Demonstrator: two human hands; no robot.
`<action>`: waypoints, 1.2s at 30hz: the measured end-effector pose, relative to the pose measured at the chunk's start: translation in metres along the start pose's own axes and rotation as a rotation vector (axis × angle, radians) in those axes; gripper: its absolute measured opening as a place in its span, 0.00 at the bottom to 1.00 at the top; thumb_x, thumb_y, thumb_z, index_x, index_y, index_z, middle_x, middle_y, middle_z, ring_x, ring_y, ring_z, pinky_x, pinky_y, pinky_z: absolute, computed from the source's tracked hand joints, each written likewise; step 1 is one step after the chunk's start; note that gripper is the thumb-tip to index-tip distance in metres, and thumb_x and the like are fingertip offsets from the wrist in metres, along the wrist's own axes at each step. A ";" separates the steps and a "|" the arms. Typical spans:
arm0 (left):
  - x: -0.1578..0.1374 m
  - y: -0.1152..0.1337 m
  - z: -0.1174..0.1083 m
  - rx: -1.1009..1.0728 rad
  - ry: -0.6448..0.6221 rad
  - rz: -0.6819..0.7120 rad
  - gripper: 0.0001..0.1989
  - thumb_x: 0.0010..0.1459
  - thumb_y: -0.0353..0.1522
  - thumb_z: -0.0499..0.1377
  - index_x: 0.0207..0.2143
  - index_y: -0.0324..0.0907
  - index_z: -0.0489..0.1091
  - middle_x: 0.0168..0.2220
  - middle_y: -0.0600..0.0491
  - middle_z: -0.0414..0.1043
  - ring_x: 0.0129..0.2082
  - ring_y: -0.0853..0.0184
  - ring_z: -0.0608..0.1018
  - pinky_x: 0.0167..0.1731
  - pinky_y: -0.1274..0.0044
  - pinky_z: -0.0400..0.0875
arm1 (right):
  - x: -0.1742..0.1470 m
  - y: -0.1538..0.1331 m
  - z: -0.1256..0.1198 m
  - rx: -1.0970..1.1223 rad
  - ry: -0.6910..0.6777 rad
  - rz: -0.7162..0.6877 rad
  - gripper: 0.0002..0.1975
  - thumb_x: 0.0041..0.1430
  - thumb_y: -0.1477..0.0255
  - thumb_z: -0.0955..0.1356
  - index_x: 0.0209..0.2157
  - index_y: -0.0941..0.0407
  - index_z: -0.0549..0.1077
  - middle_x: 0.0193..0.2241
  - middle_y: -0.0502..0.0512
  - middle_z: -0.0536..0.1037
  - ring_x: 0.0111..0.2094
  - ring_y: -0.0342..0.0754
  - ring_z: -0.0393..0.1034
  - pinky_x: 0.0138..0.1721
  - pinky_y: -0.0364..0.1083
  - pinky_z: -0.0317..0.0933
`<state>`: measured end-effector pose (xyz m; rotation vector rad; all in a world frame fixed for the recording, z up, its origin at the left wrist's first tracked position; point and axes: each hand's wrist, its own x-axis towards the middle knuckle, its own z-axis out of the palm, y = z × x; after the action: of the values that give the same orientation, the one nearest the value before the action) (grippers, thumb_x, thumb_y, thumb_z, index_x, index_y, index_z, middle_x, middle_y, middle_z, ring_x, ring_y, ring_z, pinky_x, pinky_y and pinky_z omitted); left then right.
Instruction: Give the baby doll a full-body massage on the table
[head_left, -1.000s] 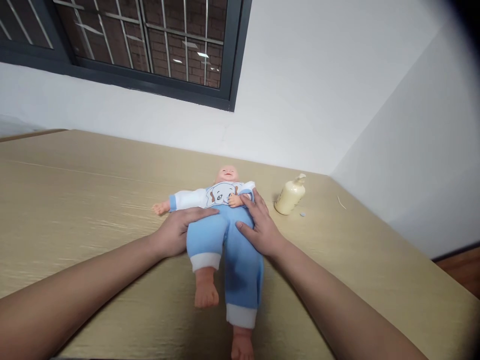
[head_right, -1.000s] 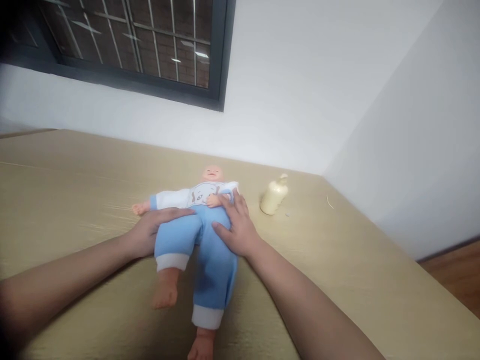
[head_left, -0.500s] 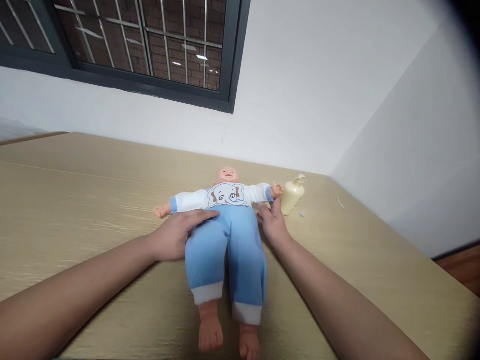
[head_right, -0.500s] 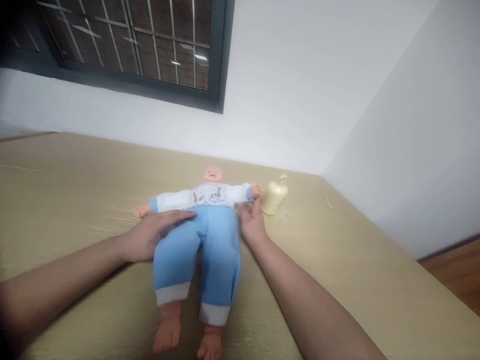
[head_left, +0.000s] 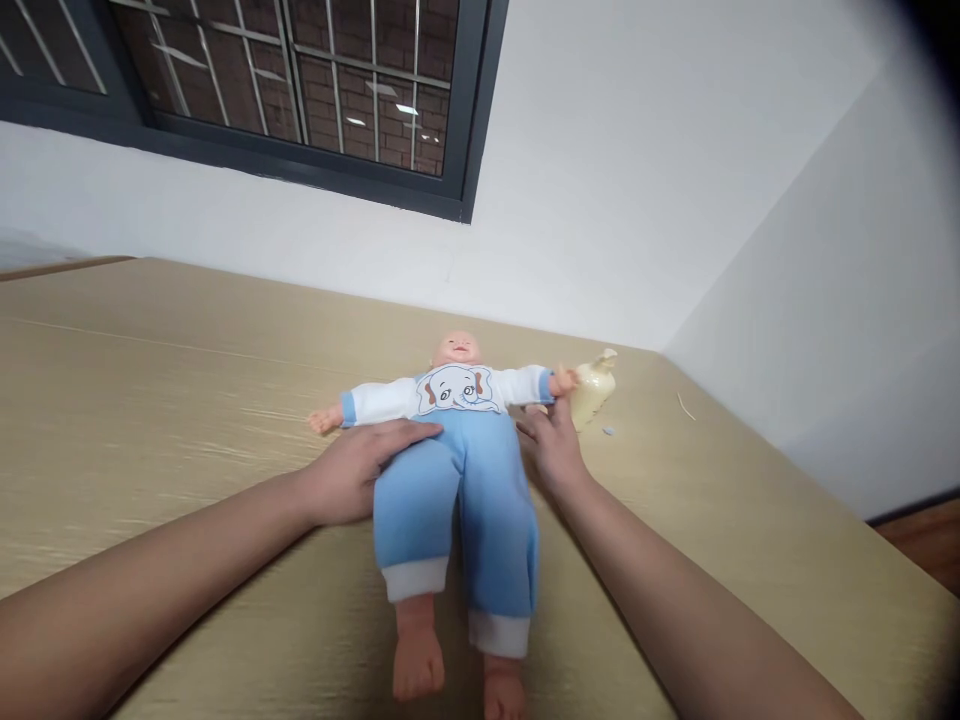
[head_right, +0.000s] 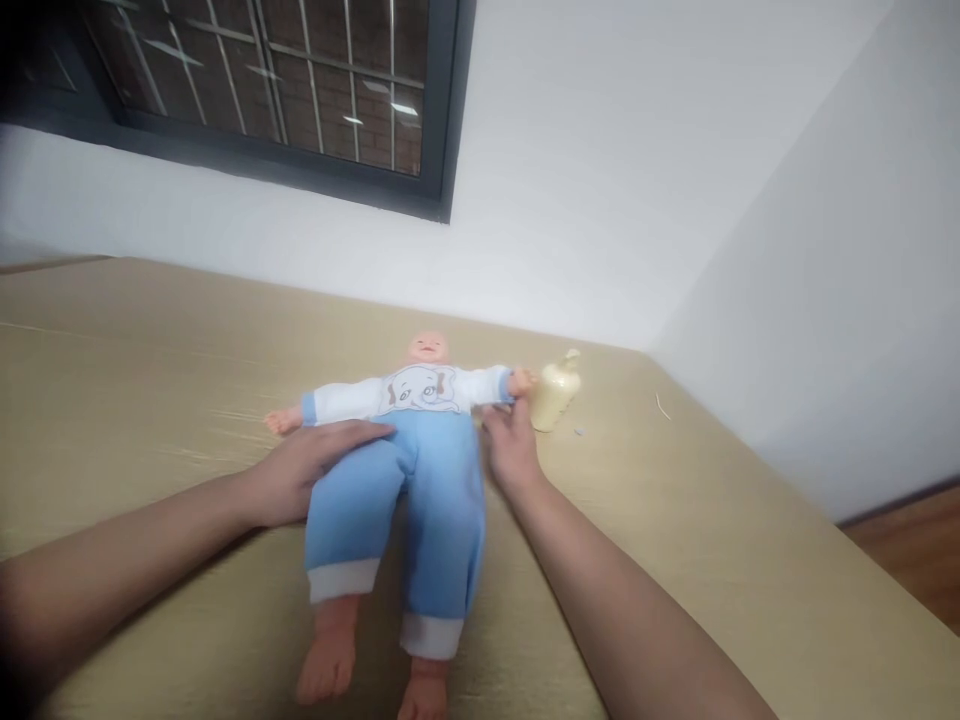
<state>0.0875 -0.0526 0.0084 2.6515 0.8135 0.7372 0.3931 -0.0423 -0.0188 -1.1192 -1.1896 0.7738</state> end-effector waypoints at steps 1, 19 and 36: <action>0.000 -0.001 0.002 -0.025 0.018 -0.019 0.28 0.62 0.36 0.59 0.64 0.47 0.61 0.61 0.47 0.70 0.59 0.56 0.74 0.58 0.65 0.68 | -0.004 -0.002 0.002 -0.092 -0.064 -0.094 0.35 0.62 0.60 0.68 0.67 0.46 0.54 0.64 0.56 0.66 0.62 0.55 0.64 0.58 0.57 0.65; 0.005 0.000 0.010 -0.152 0.138 -0.067 0.20 0.63 0.36 0.59 0.58 0.46 0.71 0.55 0.48 0.76 0.53 0.56 0.78 0.53 0.64 0.73 | -0.014 -0.012 0.006 -0.542 -0.340 -0.300 0.38 0.63 0.55 0.68 0.70 0.44 0.51 0.73 0.51 0.42 0.73 0.57 0.34 0.69 0.64 0.41; 0.000 0.007 -0.001 0.313 -0.153 0.047 0.31 0.60 0.36 0.57 0.65 0.45 0.62 0.67 0.44 0.61 0.62 0.52 0.70 0.56 0.63 0.69 | -0.006 -0.001 0.012 0.280 0.032 0.373 0.29 0.58 0.57 0.70 0.58 0.49 0.64 0.51 0.56 0.79 0.40 0.53 0.80 0.38 0.53 0.76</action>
<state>0.0906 -0.0583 0.0120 2.9674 0.8907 0.4391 0.3799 -0.0451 -0.0202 -1.1254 -0.8216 1.1648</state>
